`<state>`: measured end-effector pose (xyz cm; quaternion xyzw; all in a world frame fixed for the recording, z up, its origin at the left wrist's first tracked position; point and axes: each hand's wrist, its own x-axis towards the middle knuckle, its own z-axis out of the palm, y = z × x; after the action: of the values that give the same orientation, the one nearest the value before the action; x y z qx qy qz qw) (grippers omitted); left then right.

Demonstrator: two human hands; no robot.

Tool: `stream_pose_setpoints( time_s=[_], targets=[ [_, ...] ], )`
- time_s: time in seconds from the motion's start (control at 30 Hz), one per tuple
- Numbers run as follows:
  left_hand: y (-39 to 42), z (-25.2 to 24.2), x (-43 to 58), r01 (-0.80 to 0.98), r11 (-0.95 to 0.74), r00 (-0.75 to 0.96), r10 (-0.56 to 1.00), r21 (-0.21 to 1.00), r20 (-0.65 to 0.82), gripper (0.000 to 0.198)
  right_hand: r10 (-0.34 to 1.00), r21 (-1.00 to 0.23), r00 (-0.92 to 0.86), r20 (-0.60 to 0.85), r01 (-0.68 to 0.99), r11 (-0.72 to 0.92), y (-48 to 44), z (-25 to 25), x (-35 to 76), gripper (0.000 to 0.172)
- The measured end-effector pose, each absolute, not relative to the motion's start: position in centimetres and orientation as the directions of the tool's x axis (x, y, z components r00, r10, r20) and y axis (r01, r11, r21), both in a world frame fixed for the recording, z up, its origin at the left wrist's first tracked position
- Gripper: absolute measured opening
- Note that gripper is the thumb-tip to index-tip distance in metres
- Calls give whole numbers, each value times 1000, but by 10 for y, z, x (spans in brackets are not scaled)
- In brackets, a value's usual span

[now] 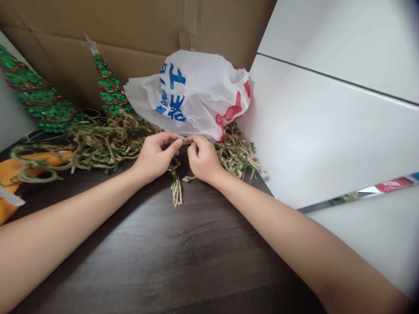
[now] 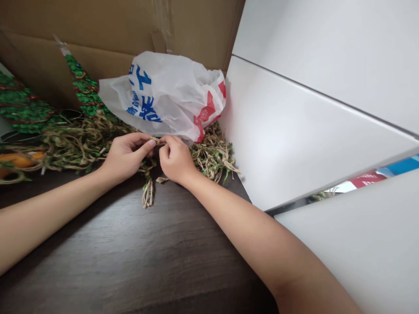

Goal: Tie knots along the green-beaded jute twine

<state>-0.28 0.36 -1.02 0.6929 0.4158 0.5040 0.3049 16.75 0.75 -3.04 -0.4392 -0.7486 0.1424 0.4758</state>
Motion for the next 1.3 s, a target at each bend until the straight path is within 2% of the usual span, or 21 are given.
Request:
stream_pose_setpoints(
  time_s=[0.2,0.33,0.47,0.63,0.87,1.07,1.3],
  targets=[
    [5,-12,-3,270,-476,113,879,837,464,26,782,-623,-192,593,506,596,5,-29,168,16],
    [6,-13,-3,266,-473,81,879,840,470,24,751,-599,-228,619,481,640,5,-29,168,27],
    [6,-13,-4,260,-487,47,869,834,493,21,756,-588,-227,614,508,630,7,-31,168,31],
    [5,-11,-2,240,-456,105,890,857,444,23,726,-566,-261,637,481,670,14,-37,169,25],
    [8,-14,-2,147,-420,115,906,896,406,27,727,-635,-238,645,364,682,17,-40,169,24],
    [12,-19,-3,166,-434,124,900,885,418,25,781,-686,-280,558,374,624,13,-36,169,26],
    [8,-15,-2,209,-471,119,882,857,456,23,790,-714,-268,551,339,613,16,-38,168,26]
  ],
)
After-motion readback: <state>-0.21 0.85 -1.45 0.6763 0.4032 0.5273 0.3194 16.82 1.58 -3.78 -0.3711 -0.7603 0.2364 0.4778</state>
